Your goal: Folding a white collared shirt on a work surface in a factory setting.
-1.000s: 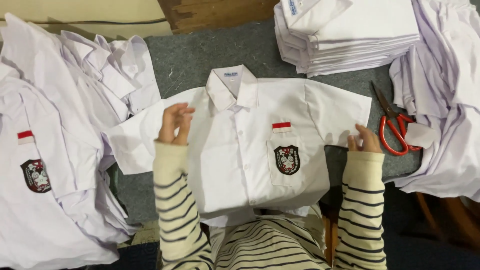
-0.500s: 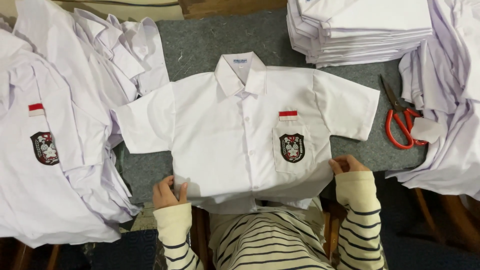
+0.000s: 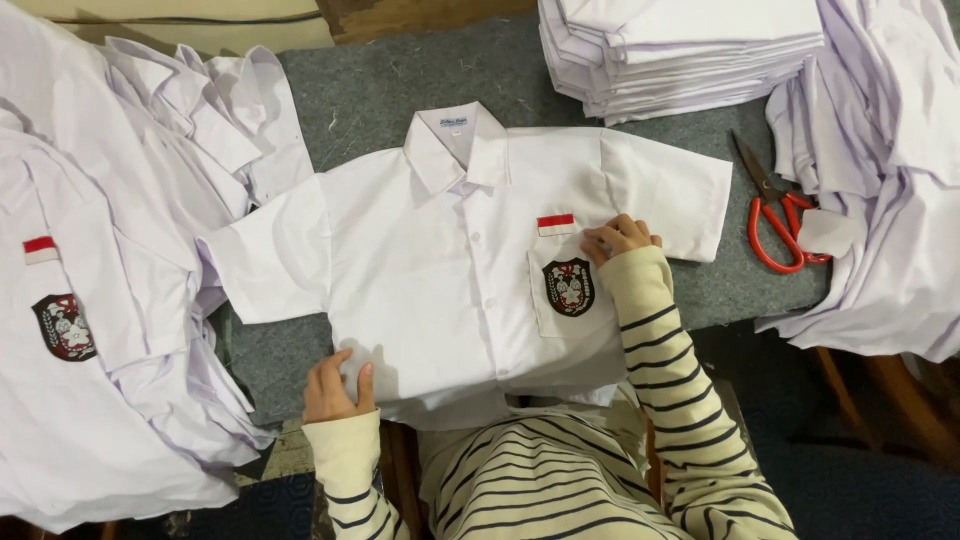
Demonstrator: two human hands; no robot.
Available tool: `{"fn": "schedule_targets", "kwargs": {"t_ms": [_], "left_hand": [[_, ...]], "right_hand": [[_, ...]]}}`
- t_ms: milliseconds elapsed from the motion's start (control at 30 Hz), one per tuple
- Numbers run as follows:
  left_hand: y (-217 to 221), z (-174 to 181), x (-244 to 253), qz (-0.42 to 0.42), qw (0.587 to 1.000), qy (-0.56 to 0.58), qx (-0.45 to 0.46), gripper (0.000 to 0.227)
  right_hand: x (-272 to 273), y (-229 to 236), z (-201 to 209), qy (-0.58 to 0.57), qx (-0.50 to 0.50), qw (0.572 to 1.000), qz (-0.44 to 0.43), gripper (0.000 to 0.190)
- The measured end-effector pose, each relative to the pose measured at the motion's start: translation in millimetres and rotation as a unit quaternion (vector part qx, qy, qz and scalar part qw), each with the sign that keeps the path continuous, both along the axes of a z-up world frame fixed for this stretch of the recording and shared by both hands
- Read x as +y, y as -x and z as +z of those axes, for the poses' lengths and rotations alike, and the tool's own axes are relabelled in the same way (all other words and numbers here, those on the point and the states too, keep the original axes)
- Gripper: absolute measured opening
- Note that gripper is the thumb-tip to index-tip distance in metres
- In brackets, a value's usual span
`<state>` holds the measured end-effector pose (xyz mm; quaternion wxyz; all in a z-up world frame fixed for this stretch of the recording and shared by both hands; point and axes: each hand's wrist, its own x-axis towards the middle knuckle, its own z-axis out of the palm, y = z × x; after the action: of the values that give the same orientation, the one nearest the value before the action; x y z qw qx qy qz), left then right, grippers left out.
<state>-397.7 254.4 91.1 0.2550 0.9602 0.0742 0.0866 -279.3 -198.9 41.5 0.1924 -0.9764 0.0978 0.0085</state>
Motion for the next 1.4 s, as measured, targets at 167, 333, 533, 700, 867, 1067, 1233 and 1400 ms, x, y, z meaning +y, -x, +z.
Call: {"fn": "schedule_targets", "kwargs": {"t_ms": [167,333,533,700,867,1067,1233,1400], "left_hand": [[-5,-2,3,0.003,1.0,0.01,0.009,0.037],[-8,10,-1,0.015,1.0,0.007,0.026,0.038],[-7,18,1,0.022,0.997,0.064,0.024,0.034],[-13,14,7,0.054,0.991,0.117,0.042,0.038],[-15,24,12,0.061,0.992,0.106,0.037,0.037],[-12,16,28,0.067,0.994,0.088,-0.005,0.033],[-9,23,30,0.084,0.993,0.086,-0.013,0.037],[-8,29,27,0.103,0.991,0.082,0.009,0.039]], "right_hand": [[1,6,-5,-0.028,-0.089,0.995,0.017,0.016],[-2,10,-4,-0.097,-0.14,0.985,-0.015,0.012],[-4,52,63,-0.205,-0.171,0.957,-0.115,0.009],[-23,103,95,-0.239,-0.171,0.935,-0.199,0.011],[-46,138,138,-0.083,0.006,0.938,-0.335,0.03],[-173,188,65,0.091,0.087,0.905,-0.406,0.039],[-143,197,96,0.057,0.135,0.856,-0.496,0.043],[-104,197,95,0.057,-0.235,0.939,-0.244,0.018]]}}
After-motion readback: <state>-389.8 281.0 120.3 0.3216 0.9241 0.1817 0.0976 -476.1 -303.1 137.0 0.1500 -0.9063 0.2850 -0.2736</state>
